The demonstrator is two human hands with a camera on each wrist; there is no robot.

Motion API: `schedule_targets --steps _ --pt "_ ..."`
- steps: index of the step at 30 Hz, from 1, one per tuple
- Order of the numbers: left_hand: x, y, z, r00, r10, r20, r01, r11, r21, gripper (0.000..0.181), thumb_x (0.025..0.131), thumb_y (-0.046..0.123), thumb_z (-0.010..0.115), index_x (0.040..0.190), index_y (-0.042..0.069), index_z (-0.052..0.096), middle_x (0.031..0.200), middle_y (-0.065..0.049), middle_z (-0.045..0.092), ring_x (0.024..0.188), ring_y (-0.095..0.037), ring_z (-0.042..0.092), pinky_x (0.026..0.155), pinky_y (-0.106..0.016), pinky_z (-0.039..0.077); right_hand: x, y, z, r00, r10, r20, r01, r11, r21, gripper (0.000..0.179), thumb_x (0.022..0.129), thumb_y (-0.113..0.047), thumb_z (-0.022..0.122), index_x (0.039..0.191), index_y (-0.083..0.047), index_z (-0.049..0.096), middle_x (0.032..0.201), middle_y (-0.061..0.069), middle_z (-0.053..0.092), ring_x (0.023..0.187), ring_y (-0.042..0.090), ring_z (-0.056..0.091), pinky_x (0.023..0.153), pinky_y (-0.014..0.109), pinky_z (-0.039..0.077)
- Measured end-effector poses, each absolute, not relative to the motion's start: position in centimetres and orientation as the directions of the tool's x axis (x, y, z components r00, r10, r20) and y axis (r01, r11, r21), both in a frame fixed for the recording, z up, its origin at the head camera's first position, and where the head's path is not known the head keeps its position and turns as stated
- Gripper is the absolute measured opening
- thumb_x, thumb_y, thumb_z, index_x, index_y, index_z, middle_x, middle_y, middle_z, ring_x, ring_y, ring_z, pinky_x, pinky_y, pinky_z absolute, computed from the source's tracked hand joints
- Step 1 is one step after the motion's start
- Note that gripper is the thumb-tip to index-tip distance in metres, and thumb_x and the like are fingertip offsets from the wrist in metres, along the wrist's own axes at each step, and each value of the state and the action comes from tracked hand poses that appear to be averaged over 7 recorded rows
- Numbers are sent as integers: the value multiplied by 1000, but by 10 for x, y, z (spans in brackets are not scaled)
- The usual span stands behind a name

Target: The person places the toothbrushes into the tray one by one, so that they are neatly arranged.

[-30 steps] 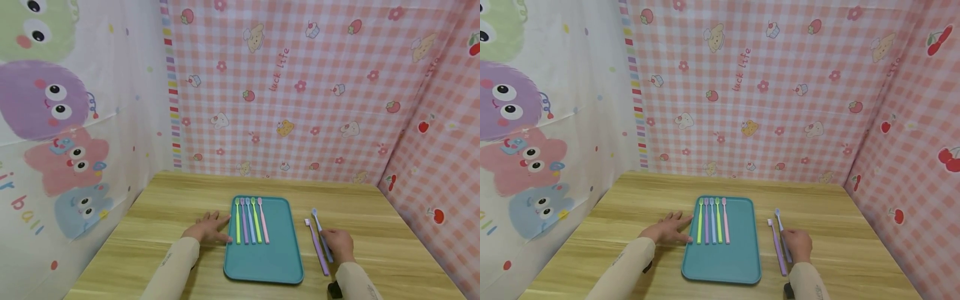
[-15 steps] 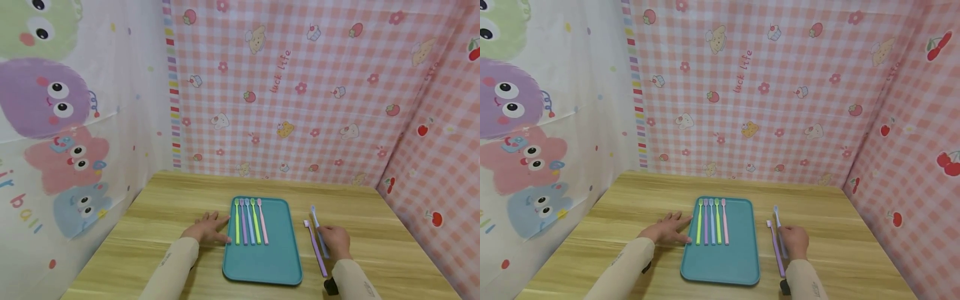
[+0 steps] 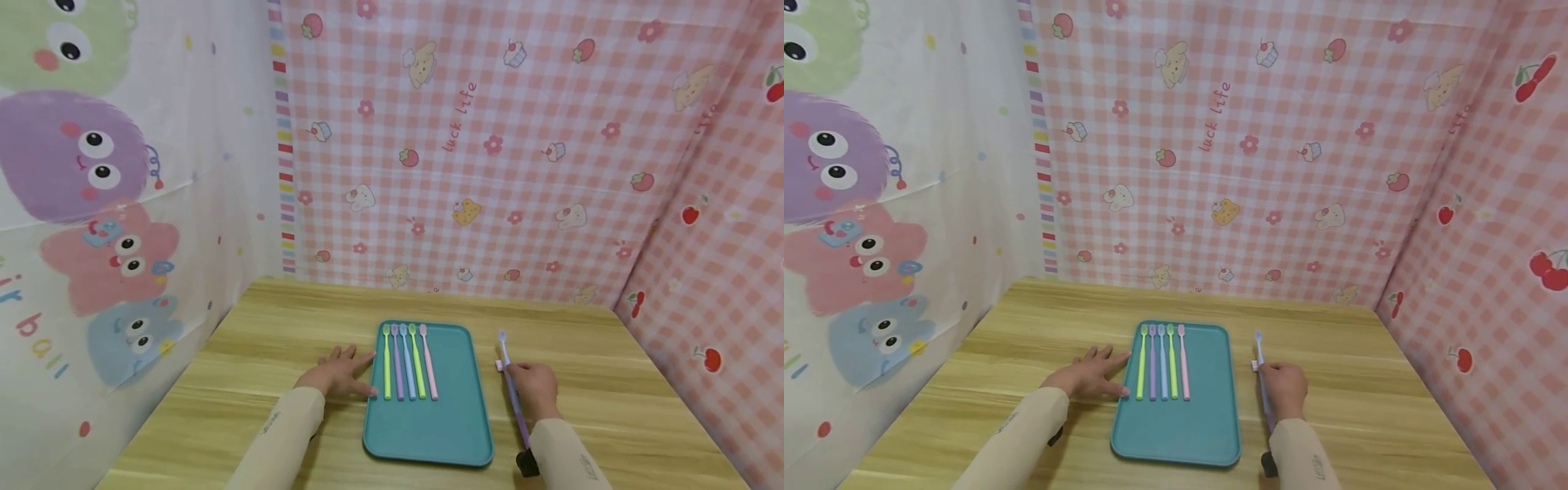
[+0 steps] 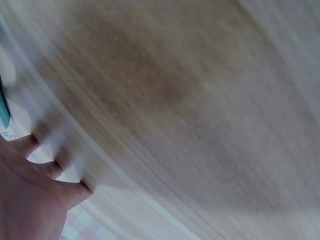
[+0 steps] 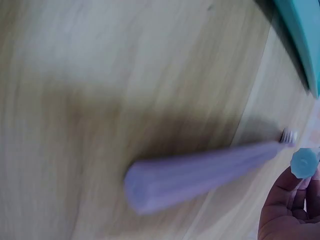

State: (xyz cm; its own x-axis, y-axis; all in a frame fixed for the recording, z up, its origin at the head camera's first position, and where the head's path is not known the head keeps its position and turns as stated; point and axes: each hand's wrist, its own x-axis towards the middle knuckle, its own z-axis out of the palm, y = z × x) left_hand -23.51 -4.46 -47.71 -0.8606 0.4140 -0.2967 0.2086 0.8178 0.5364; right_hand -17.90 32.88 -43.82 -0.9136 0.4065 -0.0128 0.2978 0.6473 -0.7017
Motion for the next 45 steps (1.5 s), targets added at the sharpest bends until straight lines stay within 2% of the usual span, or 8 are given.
schedule_targets --steps 7,14,20,24,30,40,45 --pt "-235 -45 -476 -860 412 -300 208 821 532 88 83 61 70 156 29 33 163 -20 17 147 -49 5 114 -68 5 -187 314 -443 -914 407 -6 293 648 -703 36 90 -20 61 108 9 71 109 26 68 96 38 63 82 46 52" --pt "-236 -45 -477 -860 416 -295 216 821 528 88 83 61 70 156 29 33 162 -19 18 147 -49 6 114 -68 5 -191 296 -441 -922 386 40 245 660 -710 32 91 -19 62 103 9 72 97 22 72 85 34 65 70 40 53" --pt "-235 -45 -477 -861 418 -291 220 821 528 87 84 60 69 156 28 34 162 -20 18 147 -48 6 114 -68 6 -194 278 -438 -915 405 2 272 620 -735 33 93 -18 60 106 10 71 103 25 70 90 35 64 77 45 54" --pt "-234 -45 -479 -860 421 -290 224 821 525 86 84 59 70 156 28 34 162 -20 19 147 -49 7 114 -68 7 -196 269 -439 -913 407 -38 292 585 -757 32 94 -18 60 106 10 70 104 25 69 90 34 63 78 46 54" --pt "-235 -44 -478 -858 424 -289 230 822 521 87 84 60 68 156 27 33 162 -21 19 146 -50 7 113 -69 7 -201 258 -442 -926 377 -15 261 613 -746 32 93 -18 61 104 10 71 103 24 69 88 34 63 78 47 54" --pt "-234 -45 -475 -859 422 -290 246 836 491 87 85 62 67 156 28 33 162 -20 20 147 -49 9 113 -69 9 -209 236 -454 -925 367 -95 316 607 -729 28 93 -17 63 100 8 72 91 17 68 78 26 62 67 39 56" --pt "-234 -45 -475 -858 426 -286 255 838 483 87 85 62 66 157 27 32 162 -20 20 147 -48 9 113 -68 9 -216 228 -457 -914 387 -126 352 595 -723 29 94 -18 62 103 8 72 96 18 69 82 27 62 70 39 55"
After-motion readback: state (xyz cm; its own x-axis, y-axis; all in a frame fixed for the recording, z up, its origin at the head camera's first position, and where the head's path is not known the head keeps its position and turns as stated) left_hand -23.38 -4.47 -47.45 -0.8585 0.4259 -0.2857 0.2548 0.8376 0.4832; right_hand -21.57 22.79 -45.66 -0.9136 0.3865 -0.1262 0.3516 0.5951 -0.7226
